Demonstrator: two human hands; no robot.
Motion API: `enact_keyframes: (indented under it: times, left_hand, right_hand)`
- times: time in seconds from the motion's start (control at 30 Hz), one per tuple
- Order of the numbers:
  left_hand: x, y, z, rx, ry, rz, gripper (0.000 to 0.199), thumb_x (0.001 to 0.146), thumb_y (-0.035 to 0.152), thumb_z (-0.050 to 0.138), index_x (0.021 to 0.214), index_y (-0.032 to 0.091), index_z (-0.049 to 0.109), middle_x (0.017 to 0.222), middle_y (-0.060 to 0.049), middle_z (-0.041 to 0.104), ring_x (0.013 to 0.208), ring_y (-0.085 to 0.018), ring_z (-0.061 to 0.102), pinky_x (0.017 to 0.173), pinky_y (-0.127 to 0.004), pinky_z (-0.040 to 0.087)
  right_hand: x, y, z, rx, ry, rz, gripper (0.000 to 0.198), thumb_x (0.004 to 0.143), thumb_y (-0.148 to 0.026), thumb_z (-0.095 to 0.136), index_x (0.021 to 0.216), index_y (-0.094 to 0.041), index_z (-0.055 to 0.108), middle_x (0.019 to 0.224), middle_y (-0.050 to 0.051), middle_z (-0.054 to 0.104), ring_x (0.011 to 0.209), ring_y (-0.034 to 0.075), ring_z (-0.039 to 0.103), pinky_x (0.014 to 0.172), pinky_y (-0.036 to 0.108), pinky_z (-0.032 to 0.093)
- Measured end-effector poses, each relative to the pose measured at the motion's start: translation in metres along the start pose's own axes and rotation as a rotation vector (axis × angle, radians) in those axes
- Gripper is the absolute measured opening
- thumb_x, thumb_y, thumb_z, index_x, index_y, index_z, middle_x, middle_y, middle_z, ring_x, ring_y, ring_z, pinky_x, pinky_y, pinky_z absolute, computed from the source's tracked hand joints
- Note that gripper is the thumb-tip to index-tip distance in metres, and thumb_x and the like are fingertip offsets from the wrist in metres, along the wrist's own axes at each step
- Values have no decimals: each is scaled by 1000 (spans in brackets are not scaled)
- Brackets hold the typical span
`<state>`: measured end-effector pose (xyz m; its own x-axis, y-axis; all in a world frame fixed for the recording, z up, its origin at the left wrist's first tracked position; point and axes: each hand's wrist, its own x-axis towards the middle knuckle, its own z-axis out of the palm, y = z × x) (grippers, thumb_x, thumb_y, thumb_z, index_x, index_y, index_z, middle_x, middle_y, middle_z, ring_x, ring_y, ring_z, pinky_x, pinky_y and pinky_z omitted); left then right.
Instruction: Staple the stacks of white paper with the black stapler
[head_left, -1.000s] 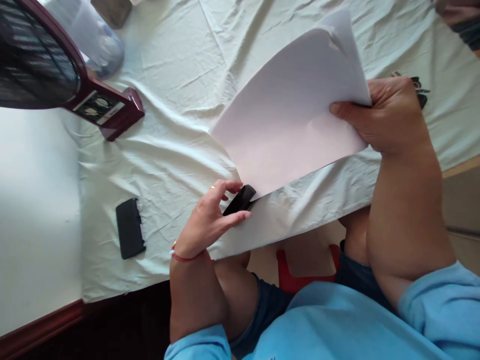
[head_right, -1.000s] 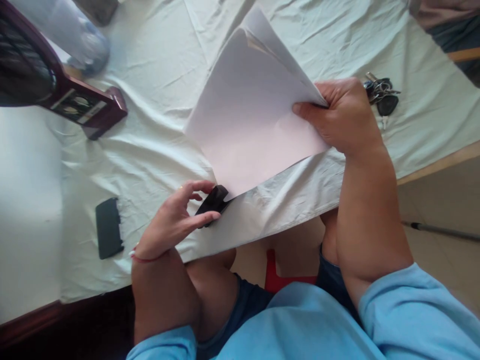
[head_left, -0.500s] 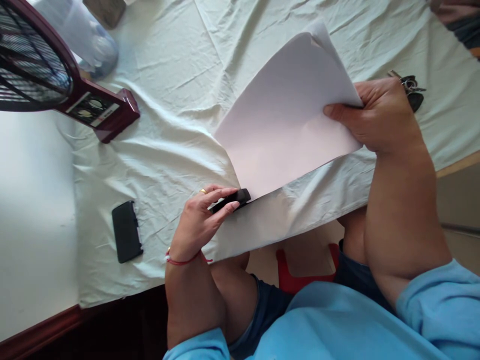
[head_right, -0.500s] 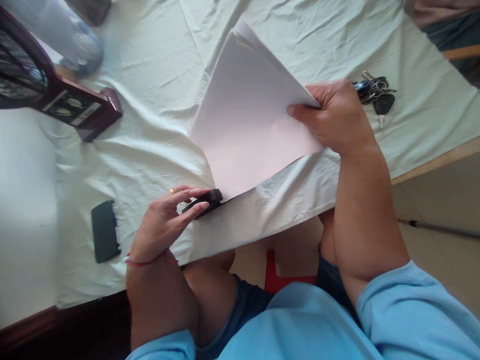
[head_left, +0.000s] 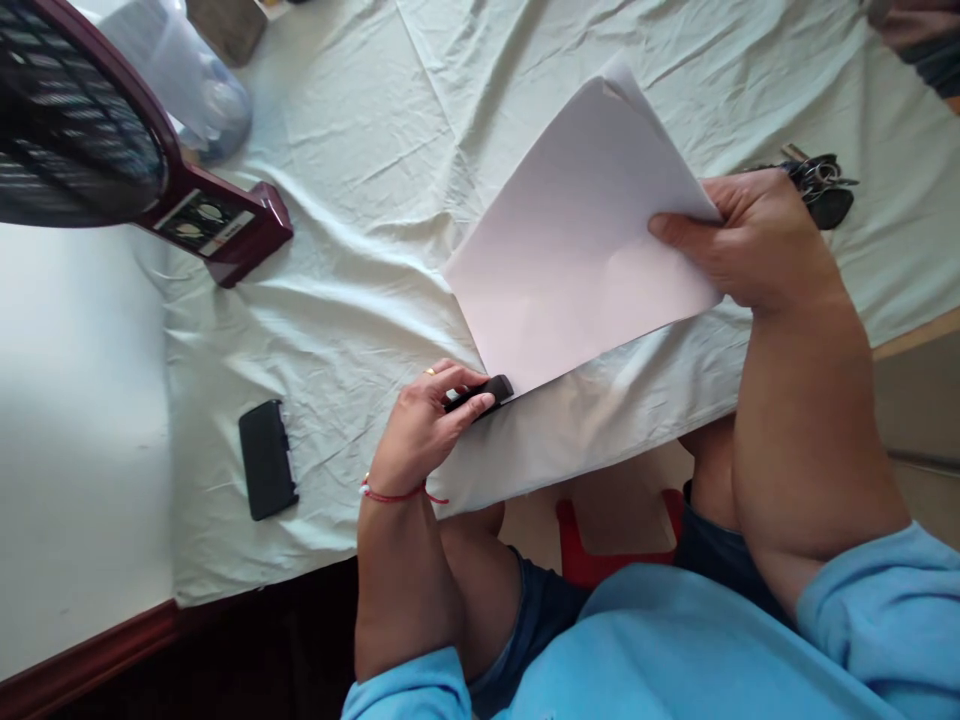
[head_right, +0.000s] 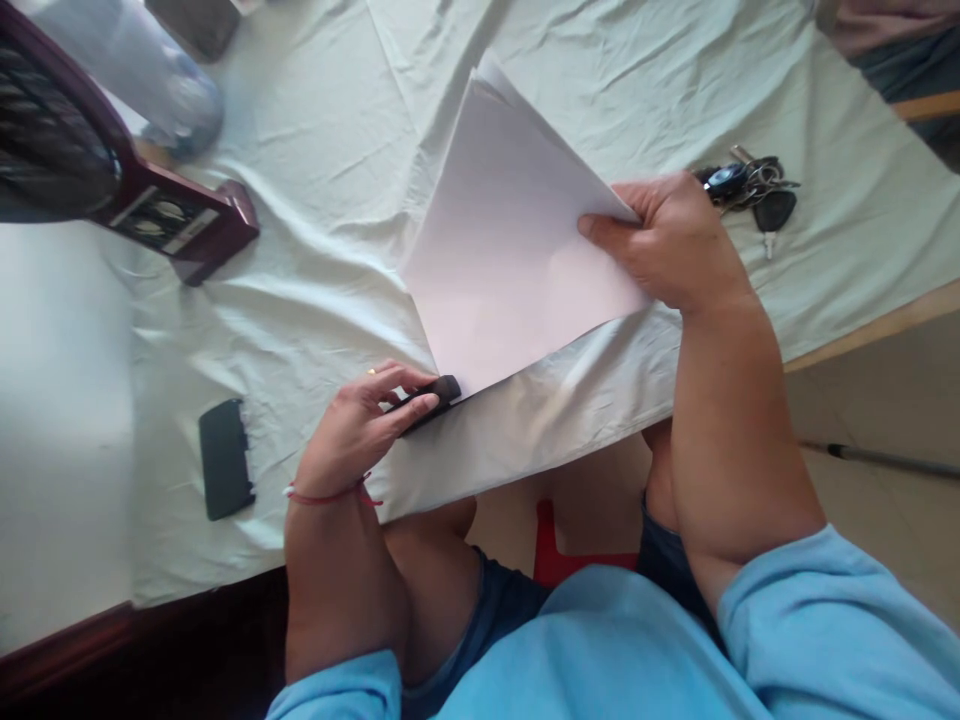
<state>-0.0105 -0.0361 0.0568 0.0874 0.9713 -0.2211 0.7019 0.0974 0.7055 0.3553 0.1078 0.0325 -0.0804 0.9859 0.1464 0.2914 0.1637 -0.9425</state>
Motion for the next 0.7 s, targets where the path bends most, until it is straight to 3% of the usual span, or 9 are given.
enact_keyframes:
  times: [0.17, 0.37, 0.43, 0.57, 0.63, 0.7]
  left_hand:
    - [3, -2, -3, -99, -36, 22, 23, 94, 47, 86, 96, 25, 88, 95, -5, 78, 88, -23, 68, 76, -35, 50]
    - [1, -5, 4, -254, -32, 27, 20, 91, 44, 92, 97, 25, 94, 90, -5, 78, 80, -20, 65, 74, -33, 51]
    - [3, -11, 12, -341, 98, -29, 27, 94, 51, 91, 93, 23, 92, 86, -5, 77, 77, -19, 63, 71, -32, 51]
    - [12, -32, 22, -654, 512, -146, 46, 89, 66, 96, 93, 24, 78, 92, -4, 75, 82, -16, 66, 68, -26, 51]
    - [18, -40, 22, -782, 602, -162, 53, 88, 73, 95, 99, 26, 74, 99, -5, 76, 87, -17, 70, 68, -24, 53]
    - [22, -43, 21, -871, 589, -161, 58, 87, 79, 93, 104, 27, 75, 103, -6, 77, 89, -17, 72, 67, -24, 54]
  right_hand:
    - [4, 6, 6, -21, 77, 7, 27, 94, -38, 94, 88, -13, 86, 67, -9, 58, 65, 4, 52, 84, 34, 65]
    - [15, 6, 28, 189, 321, -28, 8, 88, -22, 96, 89, -22, 88, 88, -2, 82, 73, 13, 68, 78, 33, 65]
    - [16, 2, 35, 302, 349, -66, 10, 84, -22, 95, 90, -26, 88, 95, -3, 86, 76, 16, 73, 81, 35, 67]
    - [16, -2, 44, 467, 314, -108, 30, 71, -40, 107, 90, -26, 88, 100, -1, 87, 85, 21, 79, 90, 43, 70]
    - [15, 0, 46, 479, 304, -107, 36, 70, -48, 111, 91, -28, 88, 103, 3, 88, 90, 24, 81, 93, 46, 71]
    - [15, 3, 47, 490, 291, -111, 40, 69, -52, 112, 91, -30, 89, 105, 5, 88, 94, 26, 82, 96, 49, 71]
